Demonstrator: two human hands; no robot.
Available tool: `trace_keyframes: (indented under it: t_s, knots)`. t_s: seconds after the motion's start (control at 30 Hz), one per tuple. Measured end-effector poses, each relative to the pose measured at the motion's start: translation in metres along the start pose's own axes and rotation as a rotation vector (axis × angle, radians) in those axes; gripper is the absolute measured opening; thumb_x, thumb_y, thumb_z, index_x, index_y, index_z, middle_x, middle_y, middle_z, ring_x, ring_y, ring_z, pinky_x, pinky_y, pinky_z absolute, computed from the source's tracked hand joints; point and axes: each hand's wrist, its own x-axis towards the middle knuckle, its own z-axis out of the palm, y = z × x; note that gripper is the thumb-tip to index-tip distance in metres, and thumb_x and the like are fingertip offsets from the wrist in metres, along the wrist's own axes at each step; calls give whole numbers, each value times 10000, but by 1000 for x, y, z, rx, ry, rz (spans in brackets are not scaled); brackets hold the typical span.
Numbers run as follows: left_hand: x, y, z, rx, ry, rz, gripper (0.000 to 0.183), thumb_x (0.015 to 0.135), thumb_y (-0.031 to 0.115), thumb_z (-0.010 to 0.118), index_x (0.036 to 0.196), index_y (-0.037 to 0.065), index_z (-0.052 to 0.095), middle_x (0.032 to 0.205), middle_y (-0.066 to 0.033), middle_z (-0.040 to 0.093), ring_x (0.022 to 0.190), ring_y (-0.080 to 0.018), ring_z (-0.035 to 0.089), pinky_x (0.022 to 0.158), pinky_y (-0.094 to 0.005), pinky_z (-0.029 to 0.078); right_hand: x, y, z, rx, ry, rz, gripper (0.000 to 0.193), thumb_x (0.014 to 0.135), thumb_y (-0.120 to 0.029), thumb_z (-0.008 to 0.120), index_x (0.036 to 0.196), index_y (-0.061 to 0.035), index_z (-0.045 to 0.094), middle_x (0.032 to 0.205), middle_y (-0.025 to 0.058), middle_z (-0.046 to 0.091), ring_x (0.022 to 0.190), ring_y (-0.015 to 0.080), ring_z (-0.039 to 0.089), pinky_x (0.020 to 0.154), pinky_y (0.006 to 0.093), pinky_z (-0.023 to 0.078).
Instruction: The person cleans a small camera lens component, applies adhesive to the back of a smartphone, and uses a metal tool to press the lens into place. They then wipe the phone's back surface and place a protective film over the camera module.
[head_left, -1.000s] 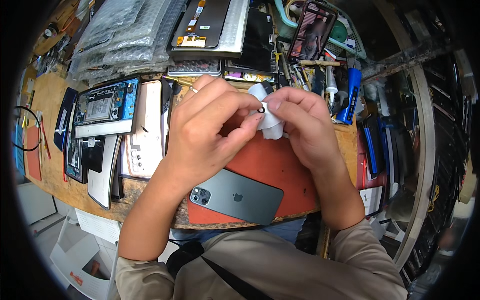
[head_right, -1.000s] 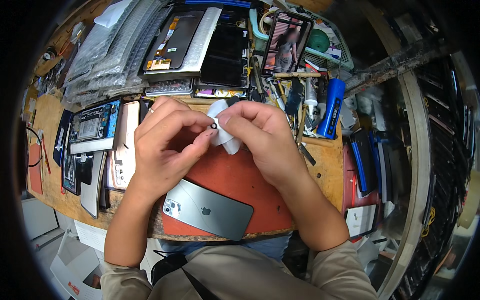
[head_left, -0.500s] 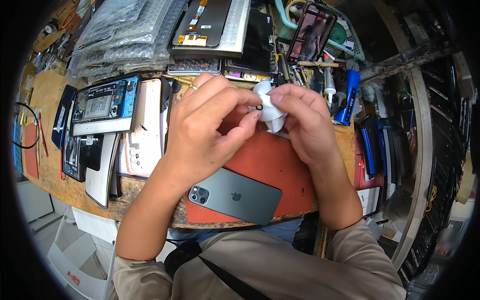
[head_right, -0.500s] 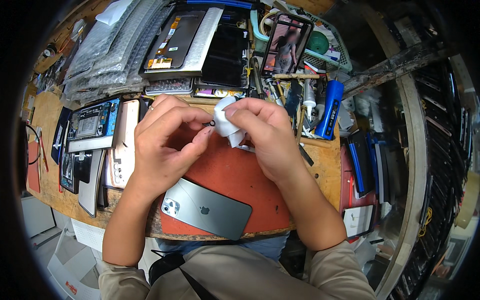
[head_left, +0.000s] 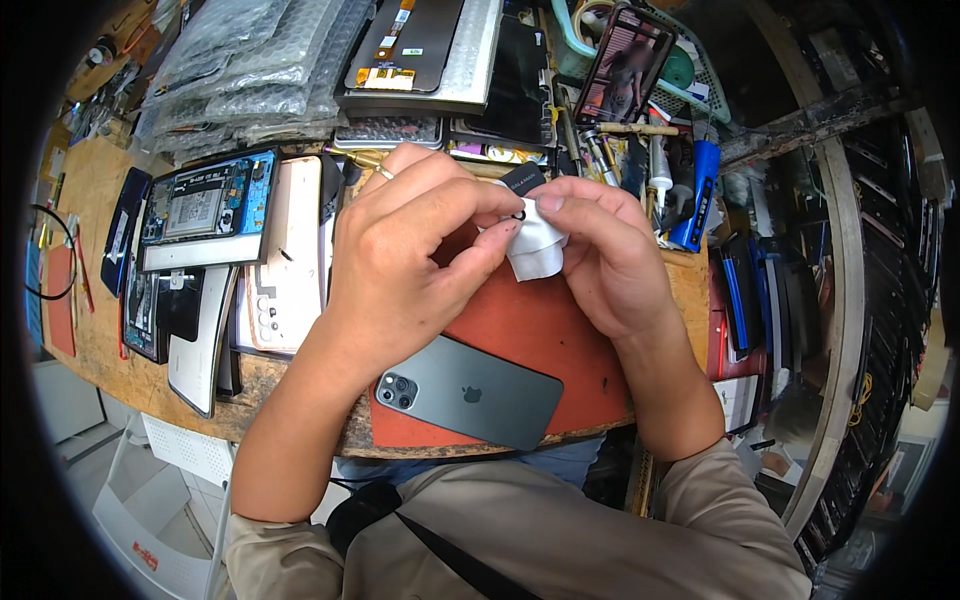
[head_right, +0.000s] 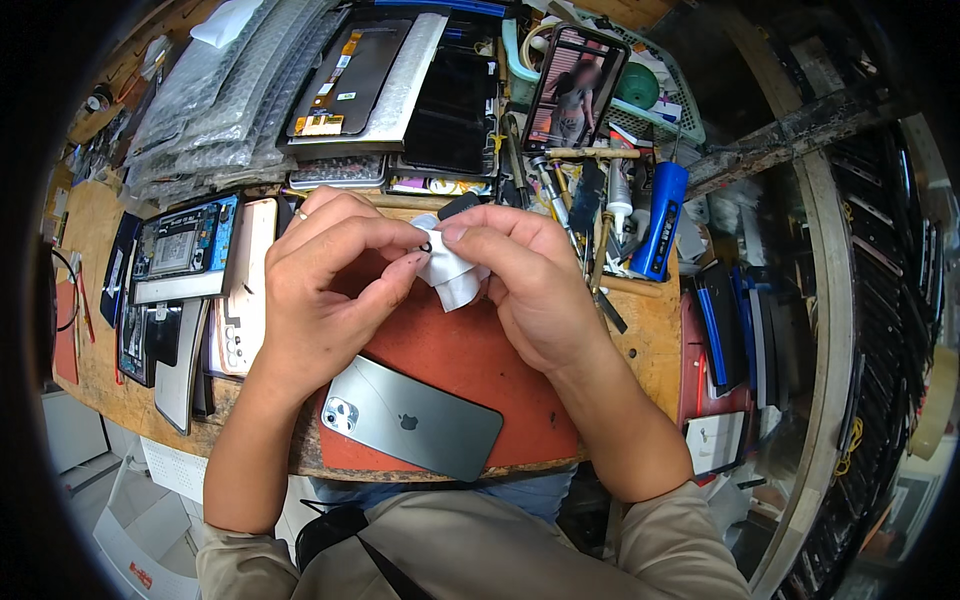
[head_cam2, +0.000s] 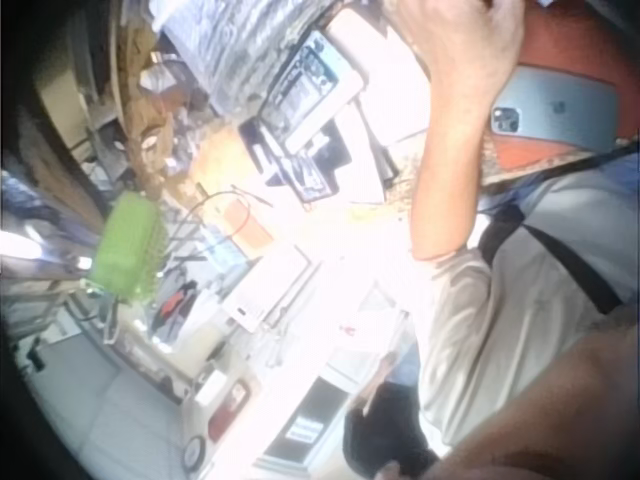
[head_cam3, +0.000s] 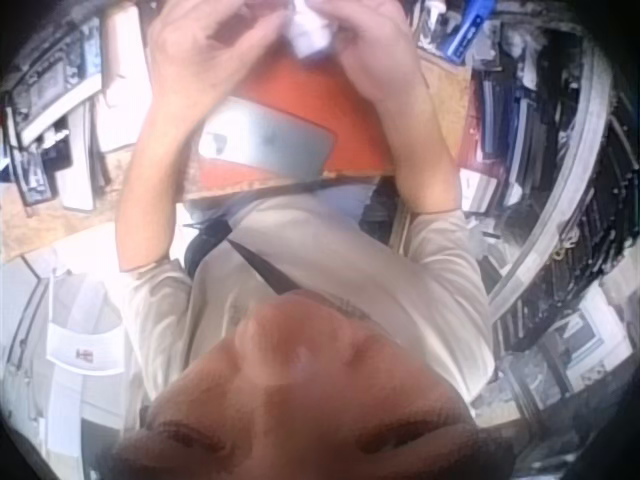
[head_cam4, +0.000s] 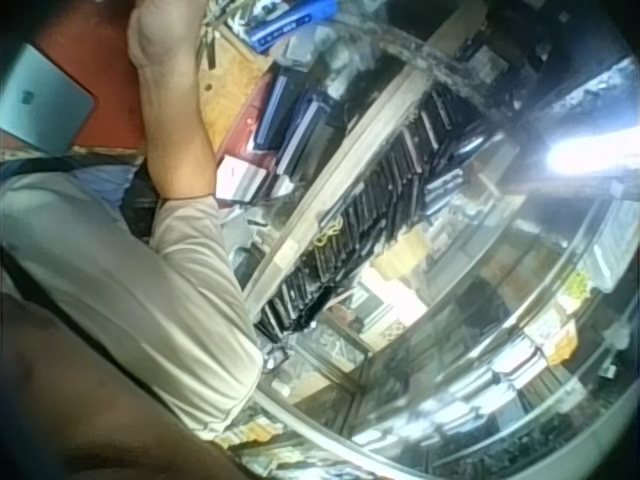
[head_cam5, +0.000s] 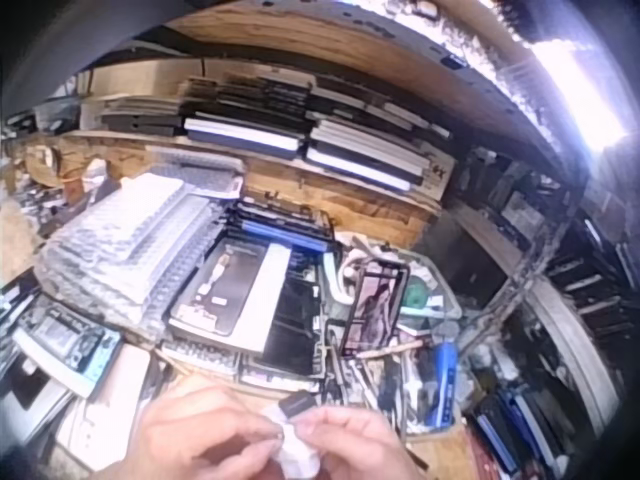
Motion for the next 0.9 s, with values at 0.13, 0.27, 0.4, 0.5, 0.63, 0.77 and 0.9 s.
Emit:
trace_keyframes:
  t_s: [0.13, 0.27, 0.4, 0.5, 0.63, 0.77, 0.9]
  knots:
    - [-1, -1, 1, 0, 5, 2, 191, 731, -5, 822, 894, 57, 744, 800, -39, 666, 776, -234, 609, 673, -351, 492, 0, 3, -2, -30, -4, -7, 181, 994, -149, 645, 1061, 7, 708, 918, 40, 723, 788, 80, 652, 700, 238, 507]
    - [-2, 1, -2, 7, -29, -44, 159, 765, -20, 817, 908, 24, 763, 839, -58, 695, 812, -204, 611, 718, -310, 494, 0, 1, 0, -20, -4, -13, 179, 991, -147, 645, 1052, 8, 710, 910, 36, 721, 782, 79, 647, 691, 234, 503]
    - [-1, 1, -3, 7, -35, -34, 158, 767, -19, 815, 910, 22, 763, 840, -58, 692, 815, -200, 611, 713, -307, 498, -1, 2, -1, -83, 5, -30, 187, 991, -153, 641, 1050, 10, 710, 906, 40, 723, 776, 83, 651, 695, 232, 503]
    - [-2, 0, -2, -13, -34, -51, 164, 768, -22, 810, 918, 21, 761, 841, -58, 687, 814, -194, 608, 707, -305, 498, 0, 0, 0, -50, 19, -26, 206, 995, -180, 636, 1051, 4, 710, 897, 41, 720, 764, 84, 651, 690, 233, 505]
    - [-1, -2, -3, -9, -29, -44, 186, 764, -26, 806, 937, 19, 755, 832, -56, 669, 812, -182, 601, 700, -296, 496, 6, 1, -7, -134, 147, -72, 226, 1000, -217, 629, 1050, -13, 711, 883, 35, 712, 737, 83, 643, 653, 234, 508]
    - [-1, 2, -4, -11, -18, -55, 190, 762, -23, 804, 938, 17, 746, 819, -58, 648, 799, -176, 594, 700, -286, 493, 10, -4, -15, -227, 113, -113, 207, 1007, -228, 619, 1031, -41, 704, 859, 24, 699, 710, 78, 632, 602, 227, 503]
    - [2, 5, -8, -28, 23, -44, 183, 767, -23, 802, 933, 15, 736, 826, -49, 647, 793, -154, 599, 703, -273, 491, 5, 0, -6, -179, -100, 14, 195, 1022, -221, 612, 1024, -47, 701, 826, 0, 676, 713, 58, 609, 645, 213, 489]
